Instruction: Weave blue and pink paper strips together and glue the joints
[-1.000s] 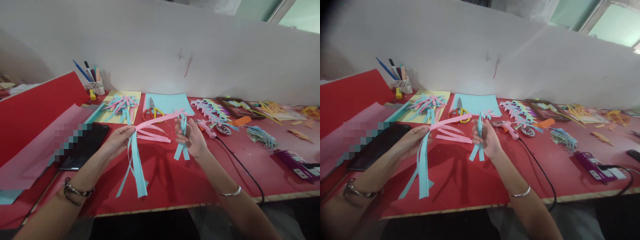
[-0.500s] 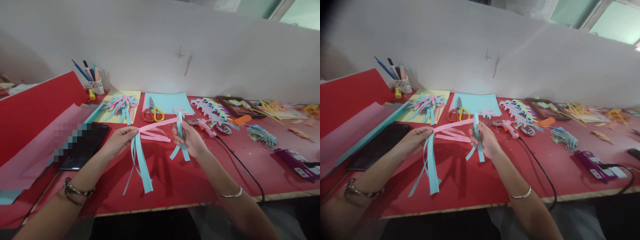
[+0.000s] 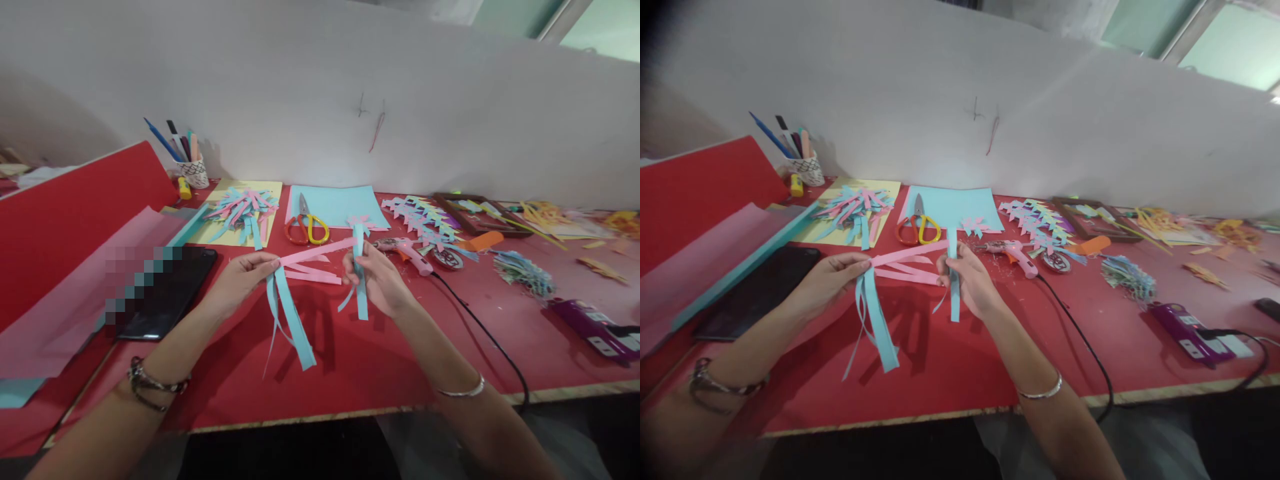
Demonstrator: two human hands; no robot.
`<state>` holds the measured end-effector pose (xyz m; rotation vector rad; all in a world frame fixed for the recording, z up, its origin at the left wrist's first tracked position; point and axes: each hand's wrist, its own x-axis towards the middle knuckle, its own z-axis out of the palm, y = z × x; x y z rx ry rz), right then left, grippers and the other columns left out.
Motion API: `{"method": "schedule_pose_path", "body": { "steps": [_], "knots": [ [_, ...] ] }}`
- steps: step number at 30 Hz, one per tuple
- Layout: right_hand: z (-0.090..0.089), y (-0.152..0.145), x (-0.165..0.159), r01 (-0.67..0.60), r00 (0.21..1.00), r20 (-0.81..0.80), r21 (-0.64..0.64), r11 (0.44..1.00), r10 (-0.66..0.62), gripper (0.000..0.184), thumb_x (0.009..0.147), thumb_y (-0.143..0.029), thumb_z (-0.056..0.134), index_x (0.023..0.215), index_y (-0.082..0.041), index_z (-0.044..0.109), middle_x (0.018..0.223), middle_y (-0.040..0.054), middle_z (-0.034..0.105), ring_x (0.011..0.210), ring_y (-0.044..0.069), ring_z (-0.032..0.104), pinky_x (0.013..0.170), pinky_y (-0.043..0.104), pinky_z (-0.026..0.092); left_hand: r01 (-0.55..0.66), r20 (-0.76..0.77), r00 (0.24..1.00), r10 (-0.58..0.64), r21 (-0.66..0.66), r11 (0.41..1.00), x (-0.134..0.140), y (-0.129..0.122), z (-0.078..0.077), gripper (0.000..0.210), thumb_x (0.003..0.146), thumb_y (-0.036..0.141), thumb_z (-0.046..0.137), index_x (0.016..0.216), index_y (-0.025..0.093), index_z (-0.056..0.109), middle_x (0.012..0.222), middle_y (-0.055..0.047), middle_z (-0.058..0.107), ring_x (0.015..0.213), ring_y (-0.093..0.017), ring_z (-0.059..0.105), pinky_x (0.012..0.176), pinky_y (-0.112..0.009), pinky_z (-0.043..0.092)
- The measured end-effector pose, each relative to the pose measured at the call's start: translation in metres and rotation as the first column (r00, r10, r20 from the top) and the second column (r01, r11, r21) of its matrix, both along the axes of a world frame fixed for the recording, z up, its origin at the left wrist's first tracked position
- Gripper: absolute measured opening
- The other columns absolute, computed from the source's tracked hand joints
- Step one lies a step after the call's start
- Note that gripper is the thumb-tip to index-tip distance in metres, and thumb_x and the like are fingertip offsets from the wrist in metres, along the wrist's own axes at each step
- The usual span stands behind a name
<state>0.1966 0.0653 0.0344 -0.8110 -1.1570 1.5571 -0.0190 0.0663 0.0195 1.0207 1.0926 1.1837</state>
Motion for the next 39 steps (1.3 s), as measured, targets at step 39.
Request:
{"method": "schedule_pose_path", "body": {
  "steps": [39],
  "knots": [
    [-0.02, -0.013, -0.028, -0.069, 0.997, 0.026, -0.103, 0.992, 0.072, 0.022, 0.073, -0.039, 0.057, 0.076, -0.017, 0.053, 0.052, -0.0076, 0.052, 0.033, 0.002, 0.04, 0.038, 0.017, 0.039, -0.04, -0.116, 0.992, 0.051, 0.103, 0.994, 0.012, -0.006, -0.001, 0.015, 0.05, 0.03, 0.074, 0.057, 0.02, 0.067, 0.055, 0.002, 0.063, 0.052, -0.009, 0.052, 0.051, -0.019, 0.042]
  ]
}}
